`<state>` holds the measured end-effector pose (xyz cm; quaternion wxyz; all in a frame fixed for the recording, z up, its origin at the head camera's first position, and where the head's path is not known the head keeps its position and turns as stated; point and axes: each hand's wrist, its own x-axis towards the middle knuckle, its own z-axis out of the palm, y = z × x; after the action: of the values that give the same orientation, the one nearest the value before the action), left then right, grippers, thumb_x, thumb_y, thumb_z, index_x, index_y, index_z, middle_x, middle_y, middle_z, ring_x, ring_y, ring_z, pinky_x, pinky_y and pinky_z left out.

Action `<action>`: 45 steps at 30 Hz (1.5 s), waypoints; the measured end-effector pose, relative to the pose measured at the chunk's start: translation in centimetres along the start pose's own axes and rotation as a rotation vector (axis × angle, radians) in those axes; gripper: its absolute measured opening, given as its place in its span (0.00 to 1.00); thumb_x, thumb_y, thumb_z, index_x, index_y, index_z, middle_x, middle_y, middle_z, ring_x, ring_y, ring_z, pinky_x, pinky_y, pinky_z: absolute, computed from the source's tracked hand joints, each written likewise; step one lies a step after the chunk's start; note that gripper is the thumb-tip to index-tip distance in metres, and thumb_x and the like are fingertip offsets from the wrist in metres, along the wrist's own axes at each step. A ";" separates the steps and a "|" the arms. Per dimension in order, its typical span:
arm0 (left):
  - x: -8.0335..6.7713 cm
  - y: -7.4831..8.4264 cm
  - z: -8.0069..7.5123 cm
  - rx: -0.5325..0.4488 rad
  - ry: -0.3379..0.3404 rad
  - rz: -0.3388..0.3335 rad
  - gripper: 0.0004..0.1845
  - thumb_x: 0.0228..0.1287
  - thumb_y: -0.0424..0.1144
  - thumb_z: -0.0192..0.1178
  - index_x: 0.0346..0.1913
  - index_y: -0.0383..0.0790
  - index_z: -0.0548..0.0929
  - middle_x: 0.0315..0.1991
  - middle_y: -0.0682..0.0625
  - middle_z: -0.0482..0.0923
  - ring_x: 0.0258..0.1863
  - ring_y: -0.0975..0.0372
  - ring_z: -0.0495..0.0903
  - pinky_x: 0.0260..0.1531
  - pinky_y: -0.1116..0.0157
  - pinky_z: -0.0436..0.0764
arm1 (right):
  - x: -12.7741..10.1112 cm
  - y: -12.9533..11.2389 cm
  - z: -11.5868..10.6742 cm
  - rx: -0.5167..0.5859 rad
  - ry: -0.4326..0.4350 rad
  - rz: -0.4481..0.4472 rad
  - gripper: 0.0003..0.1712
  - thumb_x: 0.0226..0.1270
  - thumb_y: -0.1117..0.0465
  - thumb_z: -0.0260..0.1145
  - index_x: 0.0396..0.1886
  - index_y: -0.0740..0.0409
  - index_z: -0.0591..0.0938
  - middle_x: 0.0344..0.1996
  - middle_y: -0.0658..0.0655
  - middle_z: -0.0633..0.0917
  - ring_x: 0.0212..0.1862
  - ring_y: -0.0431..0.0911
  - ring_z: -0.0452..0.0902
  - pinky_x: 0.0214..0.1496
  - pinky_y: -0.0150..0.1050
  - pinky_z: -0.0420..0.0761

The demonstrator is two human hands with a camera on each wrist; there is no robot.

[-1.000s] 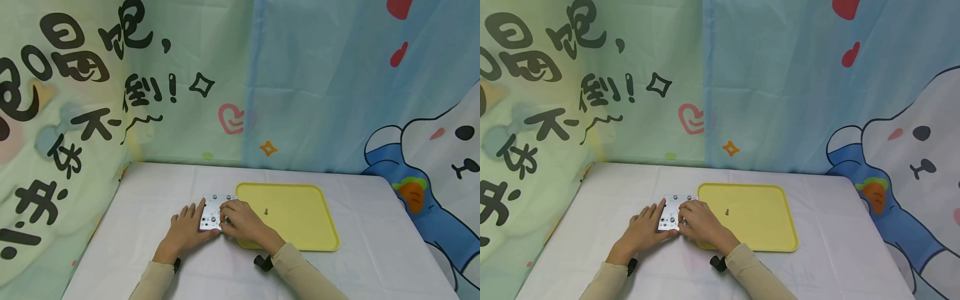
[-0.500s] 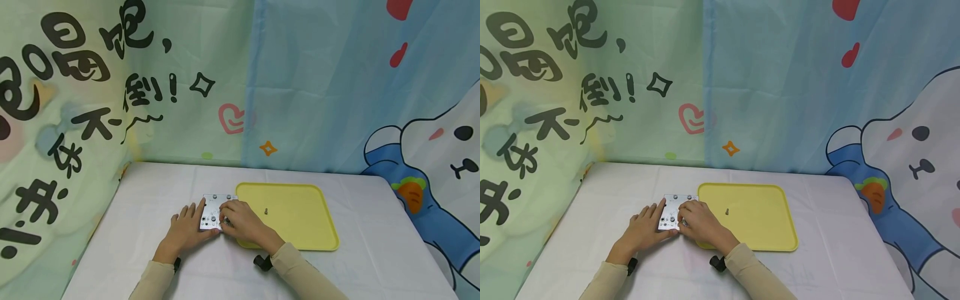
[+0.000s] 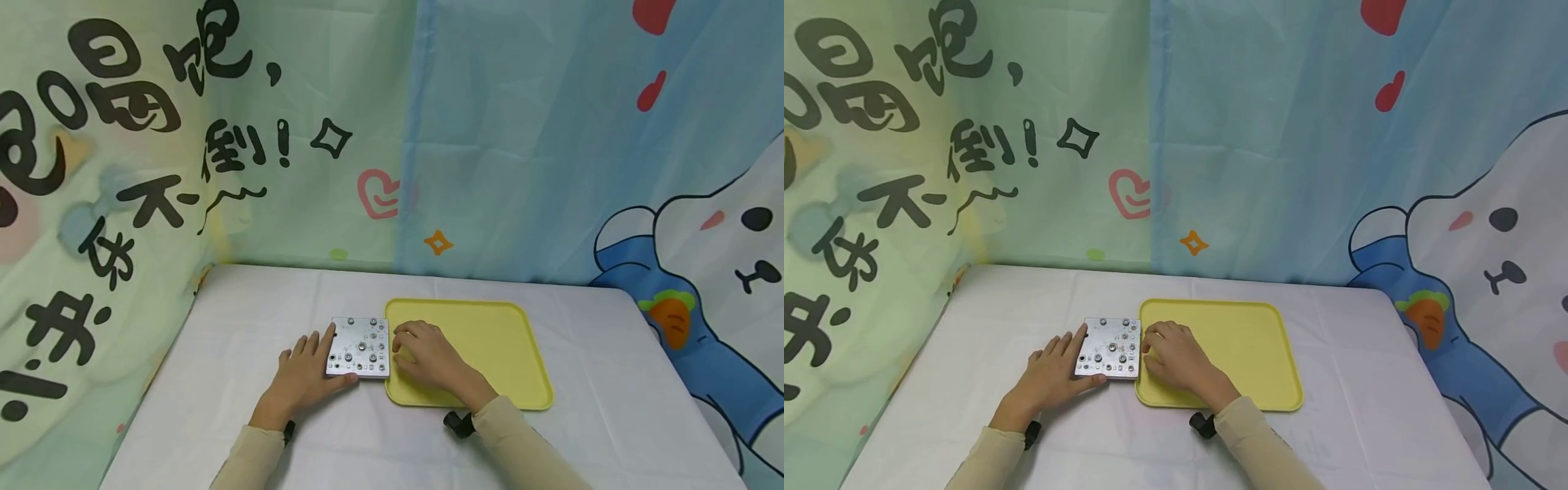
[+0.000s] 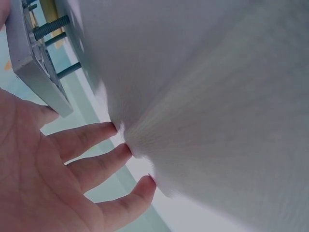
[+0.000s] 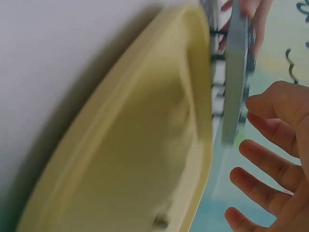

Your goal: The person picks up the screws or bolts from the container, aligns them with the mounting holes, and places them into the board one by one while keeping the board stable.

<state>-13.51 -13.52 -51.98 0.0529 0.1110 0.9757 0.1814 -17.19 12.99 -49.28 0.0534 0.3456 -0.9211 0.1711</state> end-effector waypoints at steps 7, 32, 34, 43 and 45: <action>0.0 0.0 0.0 0.003 0.000 0.003 0.57 0.58 0.75 0.57 0.80 0.44 0.52 0.70 0.32 0.64 0.69 0.39 0.63 0.58 0.36 0.65 | -1.8 3.4 -1.0 -0.040 -0.017 0.066 0.05 0.62 0.61 0.73 0.33 0.51 0.83 0.51 0.58 0.82 0.55 0.58 0.77 0.52 0.60 0.75; 0.1 -0.1 0.2 -0.006 -0.006 -0.001 0.58 0.57 0.76 0.57 0.81 0.45 0.51 0.71 0.33 0.63 0.69 0.39 0.62 0.59 0.36 0.64 | -1.9 6.7 -1.1 -0.031 -0.100 0.044 0.11 0.60 0.71 0.73 0.32 0.49 0.87 0.49 0.60 0.81 0.53 0.60 0.75 0.46 0.63 0.75; 0.1 -0.1 0.3 -0.003 -0.009 -0.002 0.58 0.57 0.76 0.56 0.81 0.45 0.51 0.71 0.33 0.63 0.69 0.39 0.62 0.59 0.36 0.64 | -1.9 6.6 -1.0 -0.040 -0.098 0.049 0.10 0.60 0.70 0.73 0.32 0.49 0.86 0.49 0.60 0.81 0.53 0.60 0.75 0.46 0.62 0.75; 0.1 -0.1 0.2 -0.001 -0.014 -0.003 0.57 0.57 0.76 0.56 0.81 0.45 0.51 0.71 0.33 0.63 0.70 0.39 0.62 0.59 0.36 0.64 | -1.8 6.4 -0.8 -0.098 -0.093 0.046 0.06 0.61 0.66 0.72 0.32 0.50 0.83 0.48 0.59 0.80 0.51 0.59 0.75 0.47 0.60 0.75; 0.1 -0.1 0.2 -0.003 -0.015 -0.003 0.57 0.58 0.76 0.56 0.81 0.45 0.51 0.71 0.33 0.63 0.70 0.39 0.62 0.59 0.36 0.64 | -1.7 6.3 -0.9 -0.095 -0.083 0.048 0.06 0.62 0.64 0.72 0.32 0.50 0.82 0.47 0.58 0.80 0.50 0.58 0.75 0.47 0.59 0.75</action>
<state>-13.56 -13.52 -52.16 0.0605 0.1107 0.9752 0.1817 -20.01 18.77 -50.58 0.0275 0.3272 -0.9376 0.1142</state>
